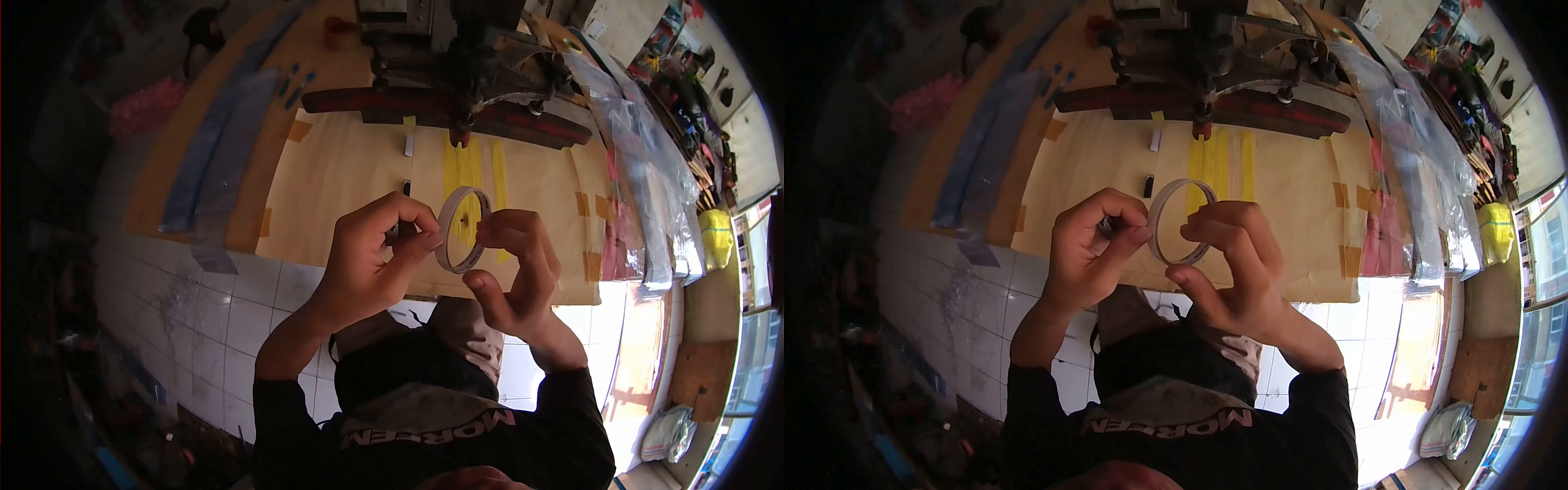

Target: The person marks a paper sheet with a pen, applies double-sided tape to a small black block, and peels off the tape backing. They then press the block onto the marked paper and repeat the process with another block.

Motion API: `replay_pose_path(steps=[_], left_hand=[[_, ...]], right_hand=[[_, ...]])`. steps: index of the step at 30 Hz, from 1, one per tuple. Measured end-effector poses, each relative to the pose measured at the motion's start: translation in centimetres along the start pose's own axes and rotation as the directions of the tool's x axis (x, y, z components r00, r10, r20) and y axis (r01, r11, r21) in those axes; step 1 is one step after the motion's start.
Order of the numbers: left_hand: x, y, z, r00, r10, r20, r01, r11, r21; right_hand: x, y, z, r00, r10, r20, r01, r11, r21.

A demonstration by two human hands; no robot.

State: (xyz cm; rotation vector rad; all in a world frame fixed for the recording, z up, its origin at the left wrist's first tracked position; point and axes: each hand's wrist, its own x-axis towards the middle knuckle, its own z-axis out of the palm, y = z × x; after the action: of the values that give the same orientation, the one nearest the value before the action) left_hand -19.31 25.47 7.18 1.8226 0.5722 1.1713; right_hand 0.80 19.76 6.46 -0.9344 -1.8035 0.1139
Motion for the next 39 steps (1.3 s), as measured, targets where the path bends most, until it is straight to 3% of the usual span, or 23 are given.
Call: replay_pose_path(steps=[1, 3, 5, 8, 11, 14, 17, 19, 20, 25, 29, 35, 37, 38, 39], left_hand=[[0.1, -0.2, 0.6, 1.000, 0.003, -0.003, -0.003, 1.000, -0.001], [0.1, -0.4, 1.8, 0.991, 0.111, -0.077, -0.117, 0.990, -0.077], [-0.2, -0.1, 2.1, 0.996, 0.087, -0.034, -0.090, 0.990, -0.110], [-0.1, 0.1, 2.0, 0.994, 0.076, -0.077, -0.084, 0.991, -0.102], [-0.3, -0.6, 0.8, 0.999, 0.046, -0.001, -0.045, 0.985, -0.166], [-0.3, -0.7, 0.5, 0.984, 0.161, 0.078, -0.155, 0.985, -0.079], [-0.5, -0.7, 0.9, 0.993, 0.117, 0.016, -0.112, 0.976, -0.188], [-0.3, -0.7, 1.5, 0.995, 0.046, -0.094, -0.084, 0.887, -0.455], [-0.4, -1.1, 1.4, 0.995, 0.044, -0.094, -0.082, 0.887, -0.455], [-1.0, -2.0, 0.9, 0.993, 0.107, 0.049, -0.101, 0.990, -0.101], [-0.9, -1.4, 1.3, 0.995, 0.090, 0.034, -0.087, 0.993, -0.081], [-1.3, -1.1, 1.4, 0.993, 0.119, 0.002, -0.119, 0.990, 0.080], [-1.5, -0.8, 2.4, 0.991, 0.017, -0.135, -0.034, 0.992, -0.125], [-1.4, -0.8, 2.3, 0.991, 0.014, -0.135, -0.031, 0.991, -0.128], [-1.4, -1.0, 2.0, 0.991, 0.097, -0.092, -0.095, 0.995, 0.024]], right_hand=[[0.4, -1.0, -0.1, 0.994, 0.034, 0.100, -0.029, 0.999, -0.045], [0.6, -1.7, 0.4, 0.990, 0.092, 0.104, -0.090, 0.996, -0.020], [0.4, -1.3, 0.6, 0.963, 0.254, 0.089, -0.253, 0.967, -0.018], [0.8, -1.0, 0.1, 0.976, 0.216, 0.027, -0.216, 0.976, -0.003], [1.2, -0.8, -0.9, 0.983, 0.182, 0.033, -0.181, 0.983, -0.023], [1.4, -1.0, -1.5, 0.969, 0.229, 0.089, -0.216, 0.968, -0.129], [1.5, -1.2, -1.6, 0.968, 0.250, -0.014, -0.250, 0.962, -0.114], [1.4, -1.2, -1.9, 0.973, 0.227, -0.038, -0.230, 0.968, -0.097], [1.4, -1.2, -2.0, 0.976, 0.216, -0.040, -0.219, 0.970, -0.107], [1.1, -1.4, -2.7, 0.990, 0.137, 0.023, -0.132, 0.981, -0.144], [1.1, -1.4, -2.8, 0.995, 0.057, 0.087, -0.041, 0.984, -0.175], [1.0, -1.6, -2.6, 0.993, 0.079, 0.091, -0.066, 0.989, -0.133], [1.0, -1.7, -2.5, 0.993, 0.068, 0.092, -0.055, 0.990, -0.133], [0.9, -1.7, -2.5, 0.994, 0.057, 0.092, -0.044, 0.990, -0.133], [0.9, -1.8, -2.4, 0.994, 0.061, 0.094, -0.048, 0.990, -0.134]])
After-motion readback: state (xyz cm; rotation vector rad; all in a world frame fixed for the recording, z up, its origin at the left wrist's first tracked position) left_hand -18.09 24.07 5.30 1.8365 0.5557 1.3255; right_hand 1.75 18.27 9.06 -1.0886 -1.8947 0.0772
